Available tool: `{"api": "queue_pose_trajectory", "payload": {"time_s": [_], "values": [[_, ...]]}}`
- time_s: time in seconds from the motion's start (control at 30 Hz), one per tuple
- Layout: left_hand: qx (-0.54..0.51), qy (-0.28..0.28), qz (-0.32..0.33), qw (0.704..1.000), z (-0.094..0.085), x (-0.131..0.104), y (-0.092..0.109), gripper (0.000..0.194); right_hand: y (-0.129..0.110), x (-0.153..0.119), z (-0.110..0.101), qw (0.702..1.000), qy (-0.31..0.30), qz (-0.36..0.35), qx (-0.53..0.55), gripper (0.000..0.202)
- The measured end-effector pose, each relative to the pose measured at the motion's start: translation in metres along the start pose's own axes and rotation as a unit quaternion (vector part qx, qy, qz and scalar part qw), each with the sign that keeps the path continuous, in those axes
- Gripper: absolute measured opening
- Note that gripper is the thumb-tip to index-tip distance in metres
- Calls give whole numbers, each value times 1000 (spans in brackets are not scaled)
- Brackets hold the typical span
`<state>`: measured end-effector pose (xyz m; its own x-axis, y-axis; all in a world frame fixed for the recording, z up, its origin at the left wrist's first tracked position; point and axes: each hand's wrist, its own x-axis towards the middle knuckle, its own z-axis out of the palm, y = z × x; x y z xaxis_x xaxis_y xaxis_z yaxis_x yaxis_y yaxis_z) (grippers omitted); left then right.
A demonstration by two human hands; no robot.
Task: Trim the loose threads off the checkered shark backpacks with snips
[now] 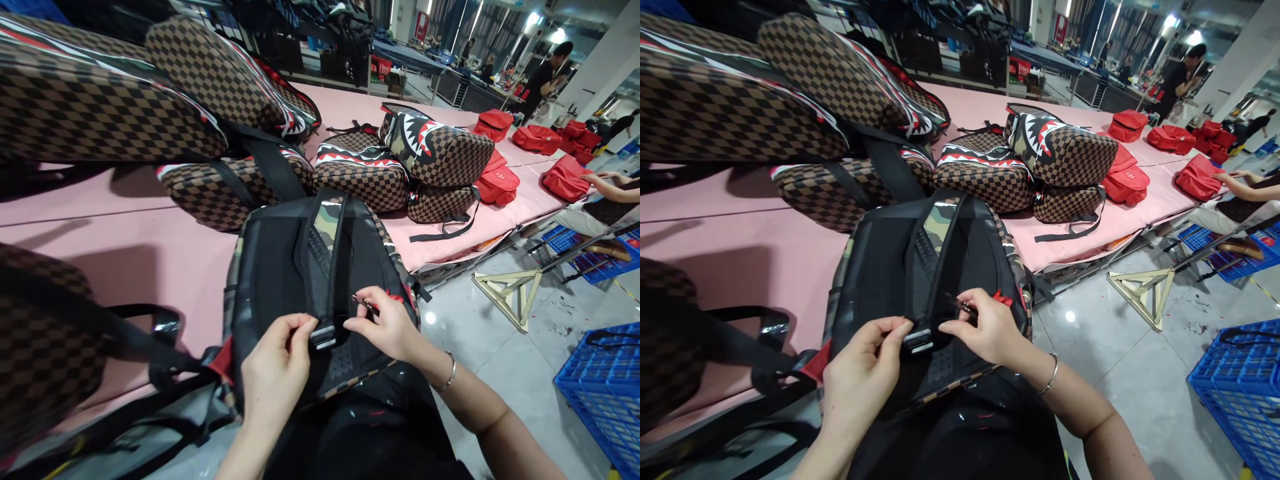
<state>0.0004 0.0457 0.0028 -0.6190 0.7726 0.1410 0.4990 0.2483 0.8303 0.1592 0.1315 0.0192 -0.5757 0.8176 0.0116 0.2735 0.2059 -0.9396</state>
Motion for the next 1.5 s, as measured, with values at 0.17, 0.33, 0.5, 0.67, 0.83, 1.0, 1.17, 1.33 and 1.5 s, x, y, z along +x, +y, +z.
{"api": "queue_pose_trajectory", "payload": {"time_s": [0.17, 0.33, 0.5, 0.67, 0.83, 1.0, 1.17, 1.33, 1.5], "values": [[-3, 7, -26, 1000, -2, -2, 2, 33, -9, 7, -20, 975, 28, -132, -177, 17], [-17, -3, -39, 999, 1, -4, 6, 34, -9, 25, -22, 937, -80, -216, -263, 12], [-18, -1, -46, 999, 3, -6, 2, 35, -8, 32, -22, 927, -142, -216, -272, 10], [-35, 24, 26, 999, 5, -5, 3, 28, -8, 28, -19, 931, -142, -199, -271, 10], [-13, 64, 129, 990, 5, -4, 3, 25, -9, 22, -14, 915, -127, -216, -316, 15], [-115, 38, 23, 992, 8, -5, 2, 28, 1, 17, -11, 925, -97, -218, -294, 17], [-428, -11, -201, 881, 2, -1, 12, 48, 11, 16, -16, 984, -27, -132, -118, 14], [-409, -78, -195, 888, 0, 0, 20, 56, 25, 20, -9, 998, -8, -39, 58, 19], [-179, -118, -77, 974, 9, -3, 13, 47, 31, 21, -12, 992, 53, -22, 112, 23]]}}
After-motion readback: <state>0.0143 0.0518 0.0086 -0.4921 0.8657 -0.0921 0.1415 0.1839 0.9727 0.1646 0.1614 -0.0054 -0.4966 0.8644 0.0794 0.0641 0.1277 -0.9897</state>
